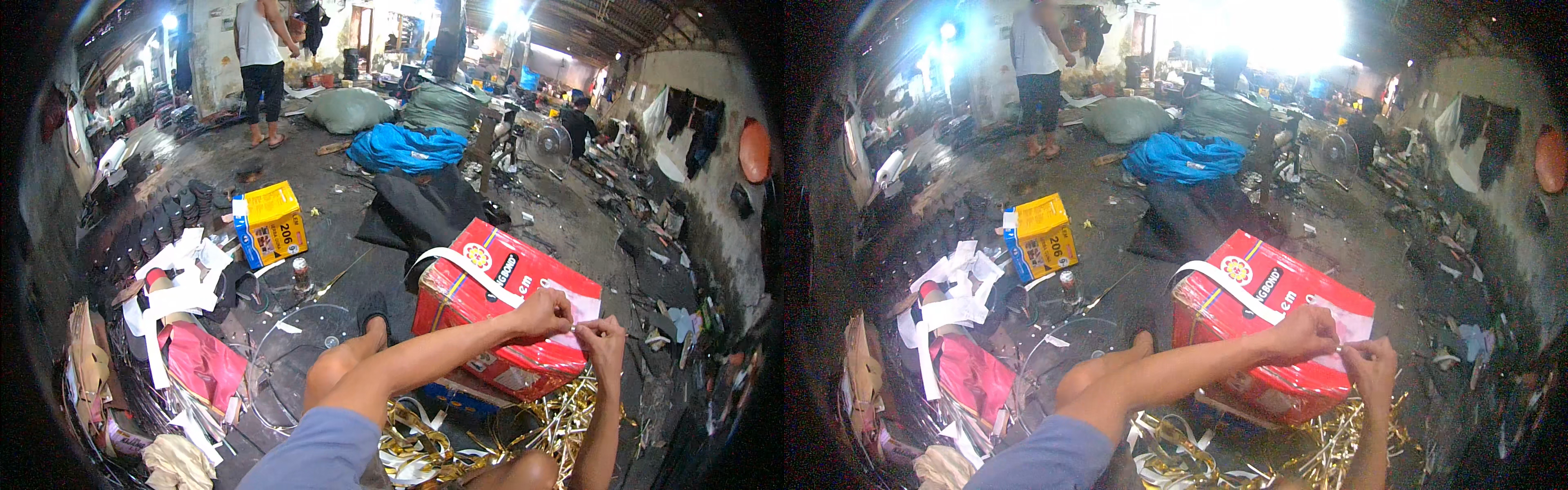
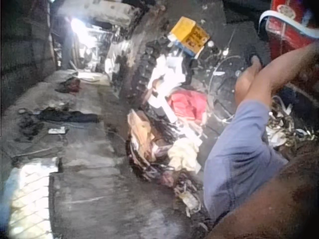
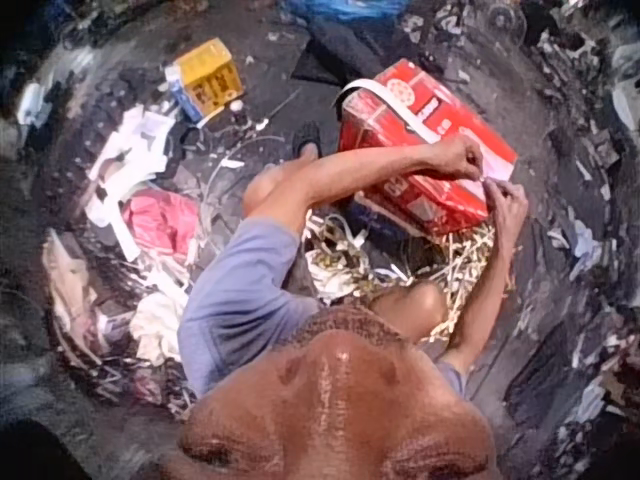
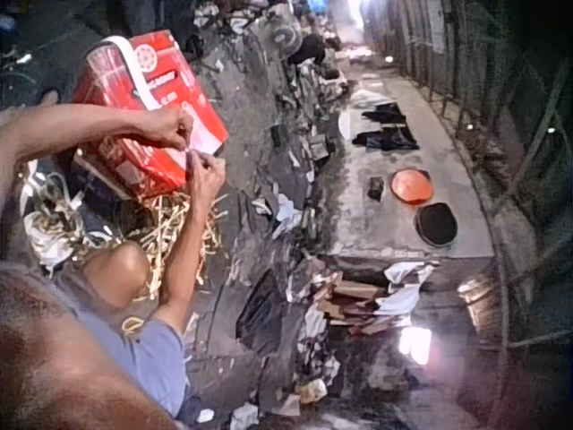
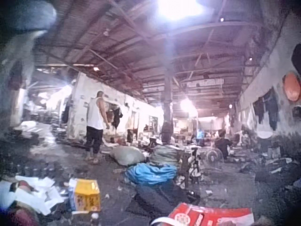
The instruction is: The person sits on the floor and repeatedly ties a red cardboard box with white and gold ribbons. They wrap the ribbons around the box, pull them tight, and tie knots by hand. The workspace is cluttered with scraps and other boxes.
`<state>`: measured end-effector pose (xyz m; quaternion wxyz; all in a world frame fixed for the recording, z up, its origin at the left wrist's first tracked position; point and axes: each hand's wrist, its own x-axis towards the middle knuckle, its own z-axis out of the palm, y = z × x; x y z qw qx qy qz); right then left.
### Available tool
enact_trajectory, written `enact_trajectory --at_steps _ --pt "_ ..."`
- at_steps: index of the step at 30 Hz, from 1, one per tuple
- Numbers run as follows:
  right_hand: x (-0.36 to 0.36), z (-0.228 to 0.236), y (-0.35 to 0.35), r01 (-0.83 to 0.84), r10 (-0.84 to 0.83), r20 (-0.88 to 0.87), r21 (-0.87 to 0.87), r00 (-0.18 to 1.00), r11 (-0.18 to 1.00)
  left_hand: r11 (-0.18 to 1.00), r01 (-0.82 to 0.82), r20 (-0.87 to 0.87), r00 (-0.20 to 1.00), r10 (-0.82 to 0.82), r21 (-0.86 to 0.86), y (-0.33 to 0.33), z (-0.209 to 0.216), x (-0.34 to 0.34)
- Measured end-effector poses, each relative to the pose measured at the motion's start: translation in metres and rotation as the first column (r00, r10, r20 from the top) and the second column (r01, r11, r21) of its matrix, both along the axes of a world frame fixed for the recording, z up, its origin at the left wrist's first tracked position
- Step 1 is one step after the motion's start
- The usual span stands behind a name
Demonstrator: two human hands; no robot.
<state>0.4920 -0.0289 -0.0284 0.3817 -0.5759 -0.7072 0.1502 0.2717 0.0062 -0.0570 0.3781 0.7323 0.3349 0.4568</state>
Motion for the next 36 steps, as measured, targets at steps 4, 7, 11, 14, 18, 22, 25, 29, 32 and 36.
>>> enact_trajectory --at_steps 4,7,11,14,18,22,25,29,32,36 --pt "0.002 -0.01 0.002 0.014 -0.029 -0.207 -0.073 0.978 0.997 0.998 -0.015 -0.045 0.999 0.018 0.061 -0.004 0.012 0.003" --pt "-0.014 -0.006 0.003 -0.07 -0.006 -0.441 -0.157 0.898 0.985 0.996 -0.056 -0.07 0.996 0.052 -0.065 -0.01 0.023 0.0" --pt "-0.012 -0.001 0.012 -0.111 0.0 -0.453 -0.219 0.891 0.969 0.997 -0.068 -0.249 0.965 0.078 0.049 -0.002 0.038 0.003" --pt "-0.004 -0.003 0.015 -0.07 -0.011 -0.406 -0.183 0.914 0.981 0.997 0.003 -0.369 0.929 0.025 0.076 0.006 0.054 0.011" --pt "-0.015 0.003 -0.006 0.044 -0.065 -0.388 -0.063 0.919 0.997 0.977 0.105 -0.215 0.975 -0.064 0.187 0.025 0.024 0.012" --pt "0.007 -0.026 -0.005 0.074 -0.114 -0.421 -0.112 0.9 0.991 0.985 0.127 -0.053 0.991 -0.122 0.117 0.012 0.028 0.029" --pt "0.003 -0.031 -0.004 0.001 -0.036 -0.459 -0.078 0.888 0.997 0.977 0.133 -0.007 0.991 -0.134 0.168 0.012 0.025 0.034" --pt "0.002 -0.031 -0.005 0.002 0.032 -0.358 0.094 0.933 0.996 0.984 0.162 0.019 0.986 -0.164 0.079 0.004 0.025 0.032" --pt "-0.002 -0.029 -0.019 -0.279 -0.168 -0.915 -0.28 0.366 0.919 0.965 0.109 0.06 0.99 -0.126 0.239 0.011 0.016 0.038" --pt "-0.009 -0.034 -0.02 -0.363 -0.265 -0.961 -0.275 0.079 0.89 0.976 0.104 0.06 0.991 -0.117 0.19 0.018 0.011 0.048"
